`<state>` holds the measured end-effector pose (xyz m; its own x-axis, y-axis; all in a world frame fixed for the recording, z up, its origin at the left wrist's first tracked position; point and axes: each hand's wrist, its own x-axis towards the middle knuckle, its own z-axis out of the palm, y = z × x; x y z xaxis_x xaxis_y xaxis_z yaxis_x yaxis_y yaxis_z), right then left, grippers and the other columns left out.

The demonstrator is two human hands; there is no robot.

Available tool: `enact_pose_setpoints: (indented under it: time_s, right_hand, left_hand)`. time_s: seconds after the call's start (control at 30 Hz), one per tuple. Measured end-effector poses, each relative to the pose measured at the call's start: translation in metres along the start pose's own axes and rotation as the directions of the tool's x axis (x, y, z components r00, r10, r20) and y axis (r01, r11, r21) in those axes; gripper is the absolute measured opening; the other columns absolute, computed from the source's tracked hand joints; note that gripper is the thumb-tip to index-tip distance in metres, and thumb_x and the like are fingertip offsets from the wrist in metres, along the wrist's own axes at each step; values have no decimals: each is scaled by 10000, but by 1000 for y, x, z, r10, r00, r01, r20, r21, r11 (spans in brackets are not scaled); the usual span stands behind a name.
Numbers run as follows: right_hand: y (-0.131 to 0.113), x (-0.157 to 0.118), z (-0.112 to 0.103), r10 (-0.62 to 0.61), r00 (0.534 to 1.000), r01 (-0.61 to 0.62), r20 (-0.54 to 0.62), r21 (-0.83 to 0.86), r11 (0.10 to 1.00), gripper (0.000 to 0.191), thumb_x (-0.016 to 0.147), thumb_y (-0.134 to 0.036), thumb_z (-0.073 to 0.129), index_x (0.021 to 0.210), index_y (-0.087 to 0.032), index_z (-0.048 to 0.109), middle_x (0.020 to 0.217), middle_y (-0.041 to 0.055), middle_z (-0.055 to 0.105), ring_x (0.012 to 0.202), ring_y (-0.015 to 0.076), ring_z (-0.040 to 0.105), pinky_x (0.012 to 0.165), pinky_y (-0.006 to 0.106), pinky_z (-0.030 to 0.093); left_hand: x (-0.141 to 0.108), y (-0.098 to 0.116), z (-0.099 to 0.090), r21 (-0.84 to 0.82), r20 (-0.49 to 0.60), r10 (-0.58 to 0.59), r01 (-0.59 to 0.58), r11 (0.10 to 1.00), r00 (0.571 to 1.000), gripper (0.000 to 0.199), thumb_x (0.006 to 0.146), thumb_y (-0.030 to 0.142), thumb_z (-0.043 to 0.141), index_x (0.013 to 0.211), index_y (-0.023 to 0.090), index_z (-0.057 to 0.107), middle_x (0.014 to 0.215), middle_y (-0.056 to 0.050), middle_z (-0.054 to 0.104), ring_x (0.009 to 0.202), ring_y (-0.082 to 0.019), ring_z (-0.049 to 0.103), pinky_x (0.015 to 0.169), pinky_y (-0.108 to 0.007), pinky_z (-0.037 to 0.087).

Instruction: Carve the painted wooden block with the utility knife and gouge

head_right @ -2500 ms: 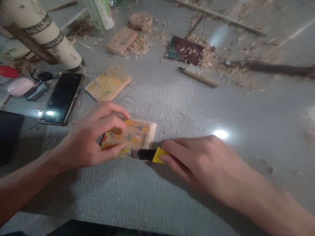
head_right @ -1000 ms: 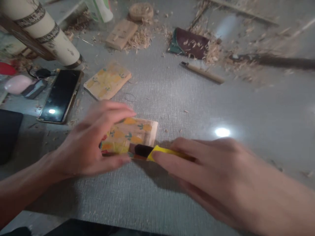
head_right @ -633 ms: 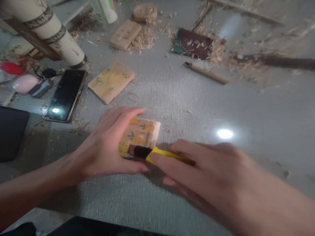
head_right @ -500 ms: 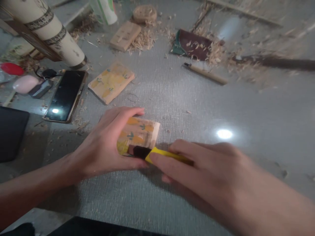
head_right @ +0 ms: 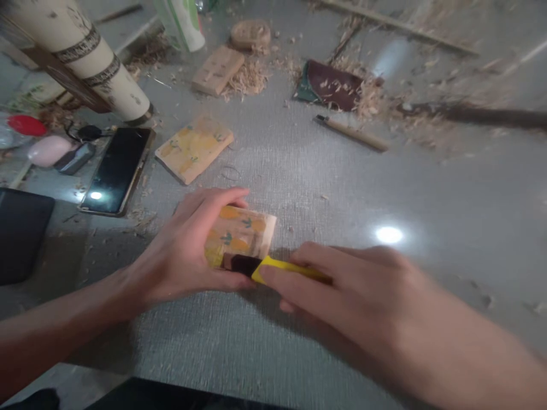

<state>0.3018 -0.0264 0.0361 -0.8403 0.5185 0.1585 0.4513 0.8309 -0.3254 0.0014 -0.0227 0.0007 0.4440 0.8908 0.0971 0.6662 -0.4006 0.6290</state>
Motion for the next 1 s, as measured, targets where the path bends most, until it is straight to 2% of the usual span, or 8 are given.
enact_pose_setpoints:
  time_s: [0.1, 0.3, 0.5, 0.7, 0.87, 1.0]
  right_hand:
    - [0, -2, 1, -18, 997, 18, 75, 7, 1000, 399, 1162, -282, 417, 1529, -284, 574, 1213, 37, 756, 797, 154, 705, 600, 302, 488]
    - [-4, 0, -2, -3, 998, 4, 57, -19, 1000, 350, 1165, -268, 388, 1442, -291, 601, 1228, 56, 744, 793, 153, 692, 593, 301, 458]
    - [-2, -1, 1, 17, 996, -15, 83, -33, 999, 365, 1156, -307, 458, 1480, -248, 616, 1188, 59, 736, 776, 141, 661, 597, 277, 446]
    - [4, -1, 8, -60, 996, 59, 68, 9, 998, 397, 1137, -293, 497, 1510, -262, 628, 1192, 46, 752, 731, 129, 651, 546, 270, 411]
    - [1, 1, 5, 46, 994, -48, 96, 22, 999, 386, 1144, -311, 481, 1498, -294, 635, 1194, 42, 746, 748, 143, 658, 581, 283, 434]
    - [4, 1, 9, -35, 997, 32, 67, 46, 998, 405, 1131, -274, 500, 1513, -284, 636, 1184, 43, 745, 738, 133, 648, 555, 267, 422]
  left_hand:
    - [1, 2, -2, -12, 18, -4, 4, 1000, 1000, 1070, 763, 897, 774, 1554, 231, 498, 1391, -138, 680, 1269, -380, 614, 1121, -557, 483]
    - [1, 4, -3, -6, 24, -9, 9, 1000, 1000, 1059, 776, 860, 791, 1568, 226, 487, 1402, -139, 666, 1289, -382, 596, 1131, -543, 469]
    - [1, 3, -3, -10, 40, -10, 10, 1000, 999, 1075, 772, 872, 788, 1579, 232, 479, 1413, -145, 651, 1279, -387, 593, 1126, -550, 467]
    - [1, 2, -2, -6, 31, -1, 1, 1000, 1000, 1066, 785, 849, 797, 1579, 209, 486, 1395, -148, 657, 1271, -384, 596, 1113, -550, 474]
    - [0, 2, -2, 2, 37, 9, -10, 1000, 999, 1071, 799, 863, 780, 1582, 195, 482, 1405, -152, 654, 1274, -376, 594, 1110, -540, 473]
    - [0, 1, -2, -2, 25, 12, -12, 1000, 1000, 1069, 783, 896, 764, 1569, 225, 488, 1408, -142, 658, 1270, -376, 598, 1119, -543, 470]
